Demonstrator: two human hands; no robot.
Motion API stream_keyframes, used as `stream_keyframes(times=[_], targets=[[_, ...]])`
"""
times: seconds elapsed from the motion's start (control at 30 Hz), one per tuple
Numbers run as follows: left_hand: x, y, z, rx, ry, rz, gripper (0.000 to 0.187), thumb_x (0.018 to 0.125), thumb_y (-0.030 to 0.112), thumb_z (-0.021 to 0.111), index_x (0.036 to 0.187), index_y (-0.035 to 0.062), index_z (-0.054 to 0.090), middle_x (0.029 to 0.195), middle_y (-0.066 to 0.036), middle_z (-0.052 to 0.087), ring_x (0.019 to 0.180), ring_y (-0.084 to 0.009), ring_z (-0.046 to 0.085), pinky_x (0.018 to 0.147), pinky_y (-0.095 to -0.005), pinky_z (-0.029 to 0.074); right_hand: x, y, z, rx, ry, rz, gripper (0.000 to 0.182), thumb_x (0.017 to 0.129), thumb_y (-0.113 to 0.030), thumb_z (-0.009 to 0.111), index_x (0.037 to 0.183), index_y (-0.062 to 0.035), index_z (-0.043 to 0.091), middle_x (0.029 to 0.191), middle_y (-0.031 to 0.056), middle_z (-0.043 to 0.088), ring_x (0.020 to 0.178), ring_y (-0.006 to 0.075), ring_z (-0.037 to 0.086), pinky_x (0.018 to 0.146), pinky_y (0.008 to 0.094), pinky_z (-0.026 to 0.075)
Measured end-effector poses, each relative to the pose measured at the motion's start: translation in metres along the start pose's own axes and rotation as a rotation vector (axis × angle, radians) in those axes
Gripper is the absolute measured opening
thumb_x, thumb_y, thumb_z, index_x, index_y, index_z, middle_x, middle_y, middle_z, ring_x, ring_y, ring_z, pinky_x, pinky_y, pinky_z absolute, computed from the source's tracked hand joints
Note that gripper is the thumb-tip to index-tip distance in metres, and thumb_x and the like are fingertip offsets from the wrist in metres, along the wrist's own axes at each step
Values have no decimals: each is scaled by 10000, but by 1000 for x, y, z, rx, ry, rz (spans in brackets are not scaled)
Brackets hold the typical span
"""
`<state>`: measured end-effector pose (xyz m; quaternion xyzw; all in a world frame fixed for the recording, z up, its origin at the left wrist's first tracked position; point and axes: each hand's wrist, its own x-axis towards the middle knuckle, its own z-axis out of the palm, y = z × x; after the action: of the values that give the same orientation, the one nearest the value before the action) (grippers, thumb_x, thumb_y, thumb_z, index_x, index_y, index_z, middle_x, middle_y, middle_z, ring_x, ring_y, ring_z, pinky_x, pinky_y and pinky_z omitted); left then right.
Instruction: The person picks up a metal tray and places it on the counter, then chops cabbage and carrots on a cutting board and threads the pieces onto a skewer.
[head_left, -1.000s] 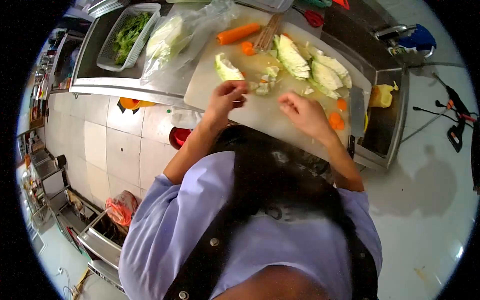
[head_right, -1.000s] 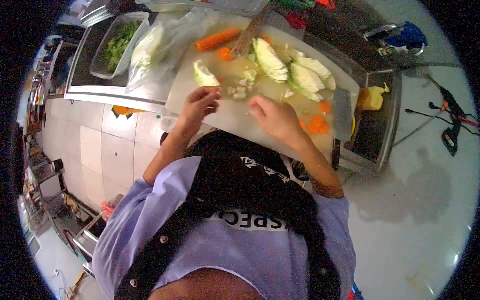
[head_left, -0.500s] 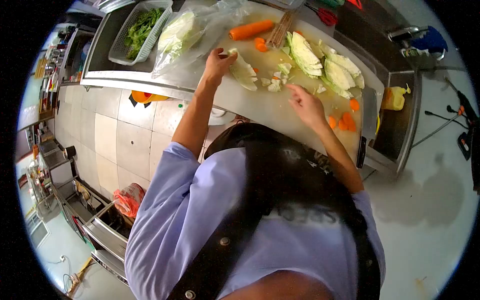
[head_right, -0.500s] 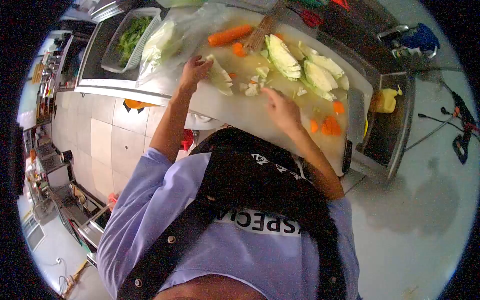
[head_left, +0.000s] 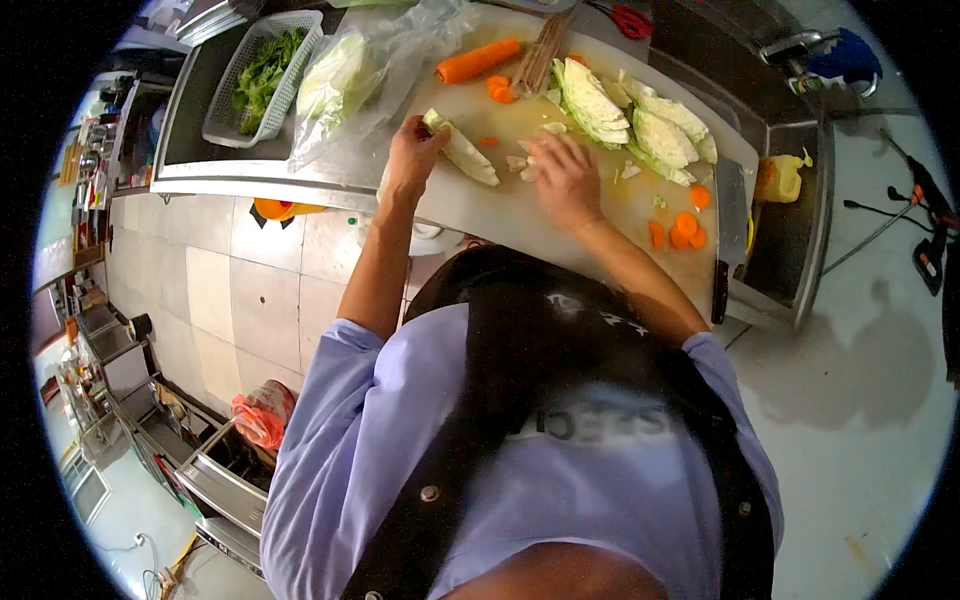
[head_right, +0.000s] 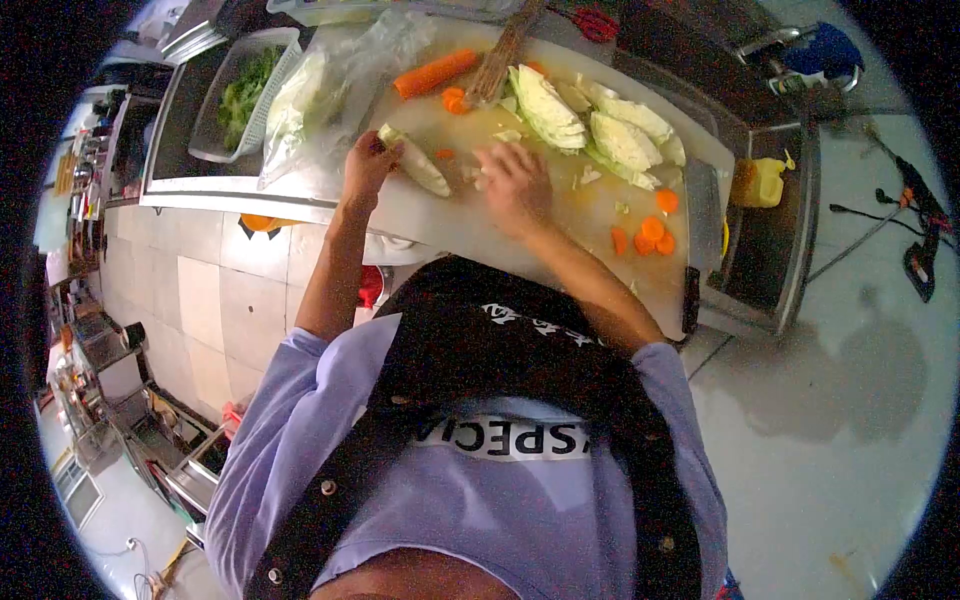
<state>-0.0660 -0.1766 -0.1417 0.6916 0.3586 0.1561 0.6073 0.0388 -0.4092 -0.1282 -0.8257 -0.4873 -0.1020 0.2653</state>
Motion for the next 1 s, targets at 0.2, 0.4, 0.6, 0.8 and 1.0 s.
stream_keyframes(times=[0.2,0.4,0.6,0.8,1.0], targets=[[5,-10,-2,-43,40,-22,292,781,148,691,990,-33,597,758,-42,597,629,-110,519,561,-260,425,14,41,-8,196,-134,465,375,830,-166,619,1199,-135,559,1037,102,641,957,276,606,806,396,483],[-6,-1,3,-158,32,15,280,809,136,669,1003,-42,574,855,-75,603,732,-147,583,636,-287,505,17,18,-2,396,-182,323,457,824,-237,641,1252,-142,512,1095,110,633,955,268,619,806,399,487],[-28,42,7,-352,-39,-55,290,850,101,636,1067,-58,528,955,-110,578,837,-190,612,705,-316,568,45,-36,-3,583,-179,211,668,749,-260,734,1321,-91,433,1220,157,565,1093,295,566,894,431,453],[-49,86,19,-443,-93,-46,408,843,129,666,1167,-51,496,1042,-128,564,906,-205,603,736,-330,560,56,-48,-13,875,-350,418,605,801,-141,693,1336,-42,429,1091,163,614,931,253,619,770,335,521],[-59,79,32,-612,-135,-95,473,834,134,680,1211,-73,482,1101,-136,579,982,-213,576,882,-324,465,53,-54,-38,1033,-251,675,552,820,-105,676,1325,-60,456,1046,137,644,872,192,651,665,319,561]])
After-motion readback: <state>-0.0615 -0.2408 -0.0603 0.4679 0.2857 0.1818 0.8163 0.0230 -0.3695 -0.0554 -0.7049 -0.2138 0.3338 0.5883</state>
